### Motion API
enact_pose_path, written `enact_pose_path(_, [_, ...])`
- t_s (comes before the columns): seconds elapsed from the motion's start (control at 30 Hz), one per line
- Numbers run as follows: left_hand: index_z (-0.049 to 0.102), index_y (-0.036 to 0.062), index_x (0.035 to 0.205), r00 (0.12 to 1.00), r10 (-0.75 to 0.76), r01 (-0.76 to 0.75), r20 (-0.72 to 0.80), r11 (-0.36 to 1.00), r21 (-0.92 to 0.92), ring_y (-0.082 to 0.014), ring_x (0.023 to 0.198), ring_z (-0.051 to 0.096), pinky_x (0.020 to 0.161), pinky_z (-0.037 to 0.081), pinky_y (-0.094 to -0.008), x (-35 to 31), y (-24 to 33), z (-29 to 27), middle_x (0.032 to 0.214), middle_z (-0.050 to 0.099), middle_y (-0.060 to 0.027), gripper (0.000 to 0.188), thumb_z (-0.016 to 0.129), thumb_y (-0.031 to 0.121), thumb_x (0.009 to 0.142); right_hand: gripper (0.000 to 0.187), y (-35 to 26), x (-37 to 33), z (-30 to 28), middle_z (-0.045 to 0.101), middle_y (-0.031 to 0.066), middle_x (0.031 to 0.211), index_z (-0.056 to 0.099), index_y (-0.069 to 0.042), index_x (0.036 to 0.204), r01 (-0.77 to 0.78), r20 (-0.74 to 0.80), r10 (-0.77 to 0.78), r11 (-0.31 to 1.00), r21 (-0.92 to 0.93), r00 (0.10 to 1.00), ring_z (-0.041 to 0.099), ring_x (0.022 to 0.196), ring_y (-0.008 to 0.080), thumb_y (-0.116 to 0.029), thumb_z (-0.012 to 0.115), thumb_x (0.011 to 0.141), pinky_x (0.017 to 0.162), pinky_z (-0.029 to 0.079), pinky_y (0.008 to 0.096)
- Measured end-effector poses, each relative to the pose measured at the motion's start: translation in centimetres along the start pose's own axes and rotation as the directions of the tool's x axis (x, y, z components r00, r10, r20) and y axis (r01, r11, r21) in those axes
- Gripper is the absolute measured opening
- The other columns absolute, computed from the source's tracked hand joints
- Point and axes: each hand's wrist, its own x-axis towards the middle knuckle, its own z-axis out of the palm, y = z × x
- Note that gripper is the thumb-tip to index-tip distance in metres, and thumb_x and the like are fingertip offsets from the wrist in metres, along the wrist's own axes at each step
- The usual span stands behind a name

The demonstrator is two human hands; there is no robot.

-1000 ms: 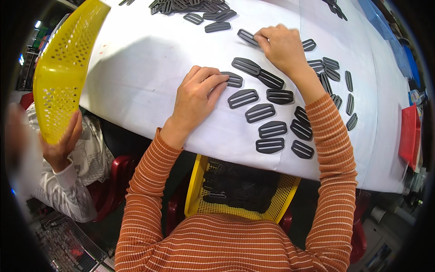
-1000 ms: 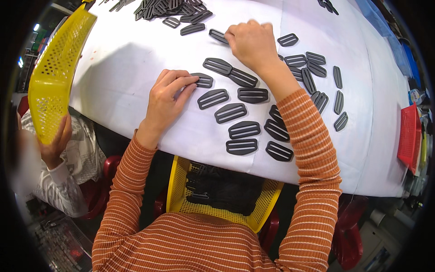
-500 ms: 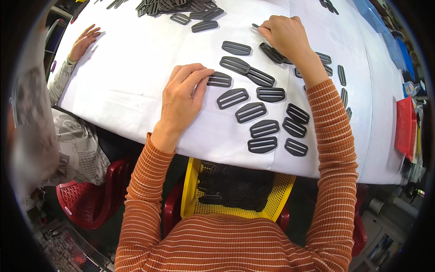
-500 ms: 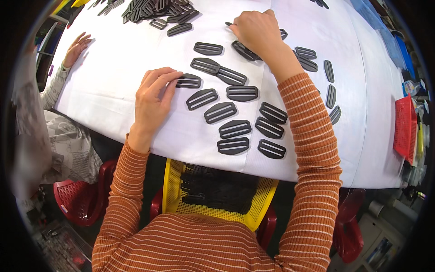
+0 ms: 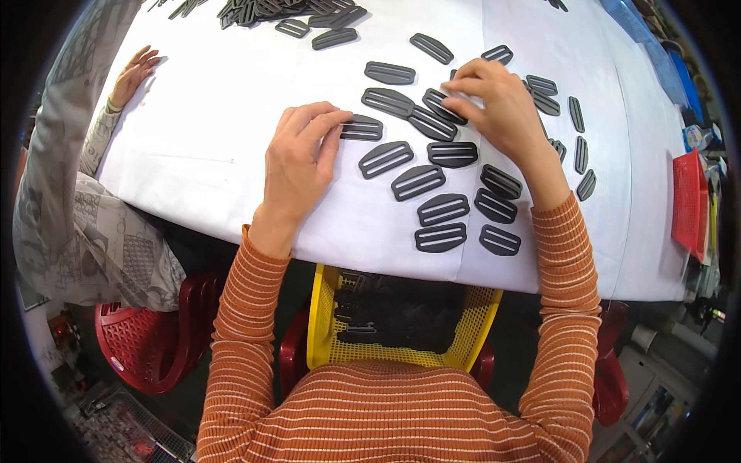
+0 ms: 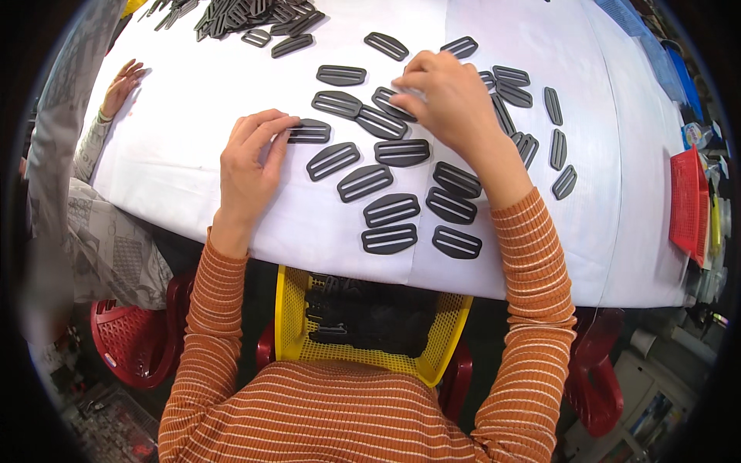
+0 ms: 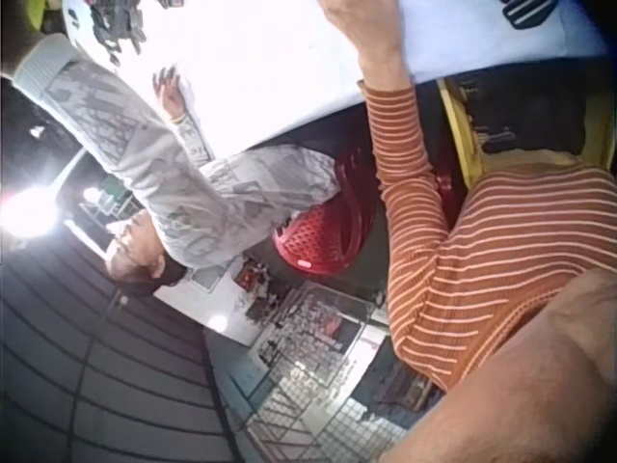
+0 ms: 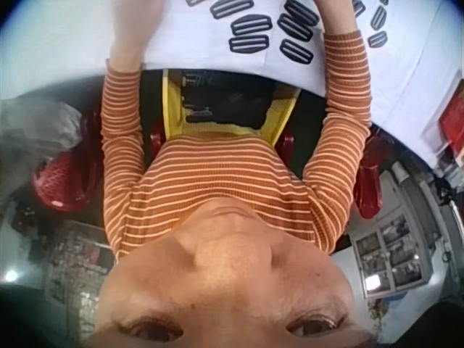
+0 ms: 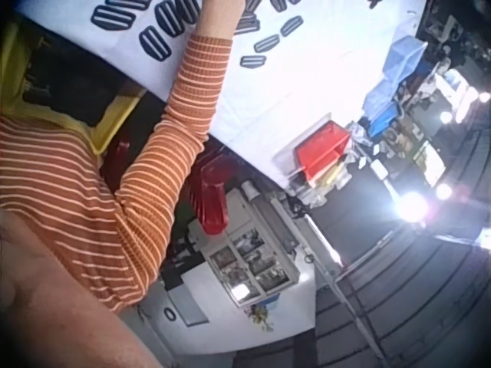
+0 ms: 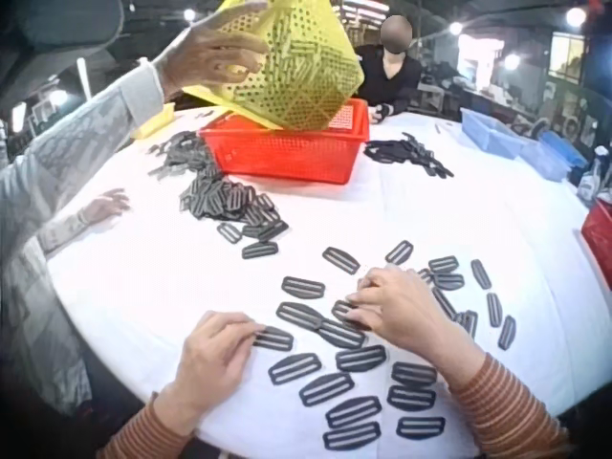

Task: The person repeatedly picks up small black plastic clips from a white table surface and places them into a yellow basket below. The person handles the clips one at a time or in small groups, moving them from the table into the basket throughout the clip.

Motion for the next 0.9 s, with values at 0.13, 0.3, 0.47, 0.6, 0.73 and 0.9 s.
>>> enact_pose_path(0.13, [0.072,0.003,0.105,0.999,-0.034,0.034,-0.018,0.999,-0.01,-0.024,0.095,0.064,0.08,0.054,-0.0318,-0.2,0.3,0.0,0.105,0.067,-0.0115,0.021,0.064,-0.004,0.087,0.022,2.5,-1.0,-0.8,0.068,0.0006,0.097,0.078,-0.013,0.098,-0.08,-0.14,0.073,0.996,-0.045,0.988,0.06,0.091,0.0212,-0.026,0.076,0.081,0.079,0.05,0.0359])
enact_pose_path(0.3, [0.072,0.0019,0.101,0.998,-0.045,0.043,-0.045,0.998,-0.037,-0.0271,0.095,0.062,0.081,0.052,-0.0354,-0.2,0.2,0.3,0.101,0.068,-0.0114,0.019,0.066,-0.004,0.084,0.026,1.0,-1.5,-0.4,0.067,0.0002,0.1,0.078,-0.012,0.103,-0.023,0.016,0.023,0.999,0.027,1.0,0.059,0.097,0.0189,-0.027,0.075,0.083,0.087,0.045,0.0332])
enact_pose_path(0.47, [0.073,0.003,0.103,1.0,-0.007,0.006,-0.027,1.0,-0.006,-0.0254,0.095,0.063,0.08,0.052,-0.0336,-0.3,0.0,0.2,0.102,0.068,-0.0109,0.02,0.065,-0.004,0.085,0.023,-1.4,-1.7,-0.8,0.067,0.0002,0.099,0.076,-0.014,0.1,0.063,0.074,-0.052,0.986,-0.156,0.996,0.061,0.096,0.0184,-0.031,0.074,0.085,0.088,0.045,0.0386])
enact_pose_path(0.6, [0.073,0.0033,0.101,0.999,0.012,-0.013,-0.045,1.0,-0.017,-0.0256,0.094,0.063,0.079,0.052,-0.0337,-0.2,0.0,0.3,0.1,0.069,-0.0096,0.019,0.066,-0.004,0.084,0.016,-2.3,-1.7,-0.3,0.068,0.0027,0.099,0.075,-0.011,0.099,0.111,-0.064,-0.12,0.986,-0.121,0.991,0.065,0.093,0.0211,-0.021,0.068,0.089,0.084,0.049,0.038])
enact_pose_path(0.73, [0.073,0.0042,0.102,0.995,0.088,-0.09,-0.049,0.995,-0.035,-0.0234,0.094,0.064,0.079,0.053,-0.0317,0.0,0.1,0.5,0.101,0.069,-0.009,0.022,0.066,-0.005,0.084,0.02,-0.1,-1.7,-0.5,0.071,0.0086,0.095,0.073,-0.006,0.108,-0.077,-0.075,0.089,0.985,0.152,0.993,0.066,0.081,0.0242,-0.01,0.063,0.091,0.073,0.051,0.0322])
enact_pose_path(0.9, [0.074,0.0045,0.104,0.998,0.064,-0.065,-0.024,0.998,-0.025,-0.0212,0.095,0.066,0.08,0.054,-0.0305,-0.1,0.2,0.3,0.102,0.068,-0.0095,0.024,0.066,-0.007,0.084,0.026,-0.6,-2.0,-1.4,0.071,0.0103,0.091,0.073,-0.005,0.099,-0.328,0.11,0.311,0.924,0.199,0.944,0.069,0.08,0.0268,-0.026,0.073,0.084,0.076,0.054,0.0355])
